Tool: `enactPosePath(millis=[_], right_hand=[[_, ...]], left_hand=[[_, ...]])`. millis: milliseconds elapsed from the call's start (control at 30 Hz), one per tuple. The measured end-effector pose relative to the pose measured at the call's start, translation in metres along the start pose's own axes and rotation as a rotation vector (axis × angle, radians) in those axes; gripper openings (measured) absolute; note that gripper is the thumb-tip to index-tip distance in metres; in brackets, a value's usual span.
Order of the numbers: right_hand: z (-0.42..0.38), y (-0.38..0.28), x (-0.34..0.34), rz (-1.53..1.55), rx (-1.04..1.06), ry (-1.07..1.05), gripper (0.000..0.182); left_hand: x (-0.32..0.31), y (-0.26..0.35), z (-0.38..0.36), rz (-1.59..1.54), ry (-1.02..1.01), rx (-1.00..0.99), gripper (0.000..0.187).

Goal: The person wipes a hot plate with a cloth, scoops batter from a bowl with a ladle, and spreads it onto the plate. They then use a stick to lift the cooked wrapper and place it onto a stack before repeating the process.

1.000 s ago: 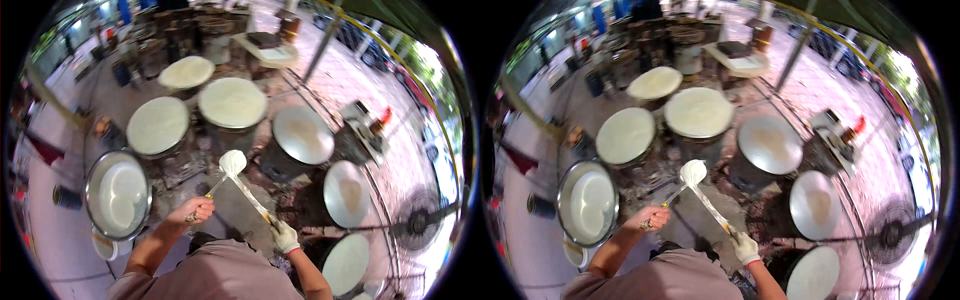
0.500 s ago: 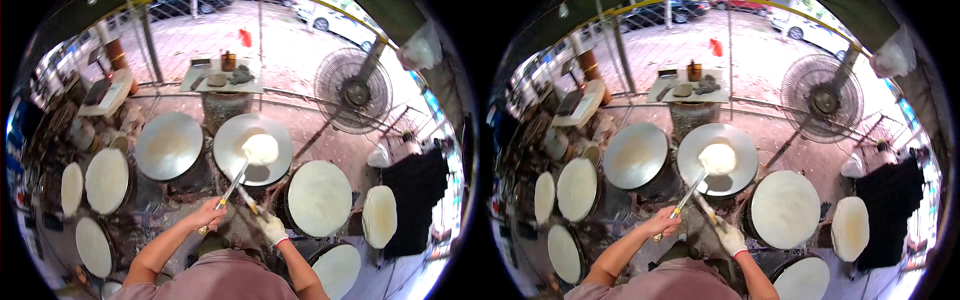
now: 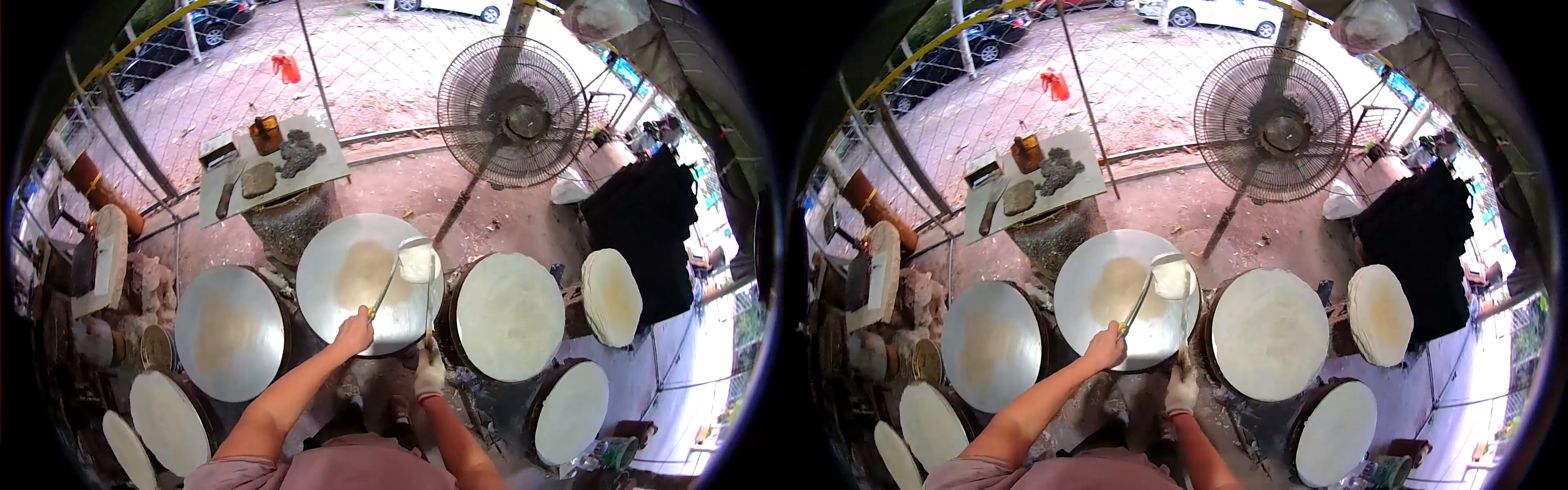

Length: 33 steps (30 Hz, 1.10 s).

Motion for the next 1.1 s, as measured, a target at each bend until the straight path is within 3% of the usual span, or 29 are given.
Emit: enactPosePath(millis=[67, 133, 200, 233, 267, 333, 400, 467, 533, 567, 600, 667, 733, 800, 867, 900, 933, 1000, 1033, 1067, 1100], right_hand=[[-0.005, -0.013, 0.004, -0.138, -0.333, -0.172, 0.04], [0.003, -0.017, -0.01, -0.114, -0.358, -0.119, 0.041], [0.013, 0.0, -0.048, -0.116, -0.201, -0.095, 0.039], [0.038, -0.051, -0.049, -0.01, -0.33, -0.189, 0.039], [0.053, -0.062, -0.058, 0.24, -0.709, -0.302, 0.04], [0.059, -0.044, -0.066, 0.308, -0.705, -0.292, 0.041], [0.049, -0.049, -0.049, 0.214, -0.373, -0.06, 0.041], [0.021, -0.043, -0.047, 0.192, -0.397, 0.069, 0.039], [0.017, -0.076, -0.067, 0.191, -0.473, 0.039, 0.04], [0.034, -0.102, -0.073, 0.067, -0.484, -0.114, 0.039], [0.046, -0.099, -0.088, 0.195, -0.361, -0.086, 0.039], [0.061, -0.103, -0.091, 0.539, -0.892, -0.141, 0.04], [0.064, -0.085, -0.08, 0.345, -0.472, -0.085, 0.041], [0.042, -0.076, -0.069, 0.202, -0.496, 0.033, 0.041], [0.034, -0.078, -0.091, -0.073, -0.457, -0.139, 0.041], [0.046, -0.088, -0.103, 0.253, -0.454, -0.158, 0.038], [0.057, -0.09, -0.102, 0.254, -0.456, -0.159, 0.038], [0.065, -0.083, -0.102, 0.536, -0.787, -0.267, 0.036], [0.063, -0.071, -0.096, 0.503, -0.636, -0.18, 0.033], [0.063, -0.064, -0.085, 0.327, -0.342, -0.122, 0.033], [0.052, -0.038, -0.088, 0.274, -0.359, -0.019, 0.034]], left_hand=[[0.015, -0.002, 0.016, 0.055, -0.004, -0.03, 0.018], [0.033, -0.005, 0.032, 0.148, 0.081, -0.096, 0.017], [0.047, -0.011, 0.045, 0.194, 0.091, -0.106, 0.016], [0.05, -0.019, 0.055, 0.227, 0.126, -0.119, 0.016], [0.054, -0.025, 0.063, 0.261, 0.161, -0.131, 0.016], [0.07, -0.026, 0.065, 0.276, 0.166, -0.128, 0.017], [0.085, -0.034, 0.069, 0.273, 0.208, -0.128, 0.016], [0.088, -0.045, 0.075, 0.277, 0.227, -0.147, 0.014], [0.09, -0.055, 0.079, 0.301, 0.229, -0.126, 0.013], [0.09, -0.058, 0.081, 0.301, 0.228, -0.13, 0.013], [0.089, -0.061, 0.084, 0.305, 0.239, -0.122, 0.014], [0.094, -0.064, 0.082, 0.309, 0.248, -0.117, 0.016], [0.112, -0.064, 0.076, 0.237, 0.301, -0.113, 0.022], [0.121, -0.073, 0.076, 0.24, 0.272, -0.062, 0.028], [0.125, -0.087, 0.075, 0.255, 0.236, -0.008, 0.035], [0.126, -0.09, 0.071, 0.277, 0.275, -0.056, 0.042], [0.128, -0.091, 0.067, 0.3, 0.315, -0.103, 0.049], [0.14, -0.093, 0.059, 0.323, 0.327, -0.097, 0.055], [0.146, -0.095, 0.053, 0.341, 0.336, -0.087, 0.061], [0.154, -0.095, 0.048, 0.338, 0.338, -0.089, 0.061], [0.16, -0.096, 0.045, 0.336, 0.311, -0.049, 0.064]])
Point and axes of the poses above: each hand's wrist, its own z-axis towards the middle knuckle, its own x-axis out of the back of the hand, y = z × x, the point moved 4 cm from there along z, towards the middle knuckle, and after that the axes turned 12 degrees about x, right-handed, at the moved point
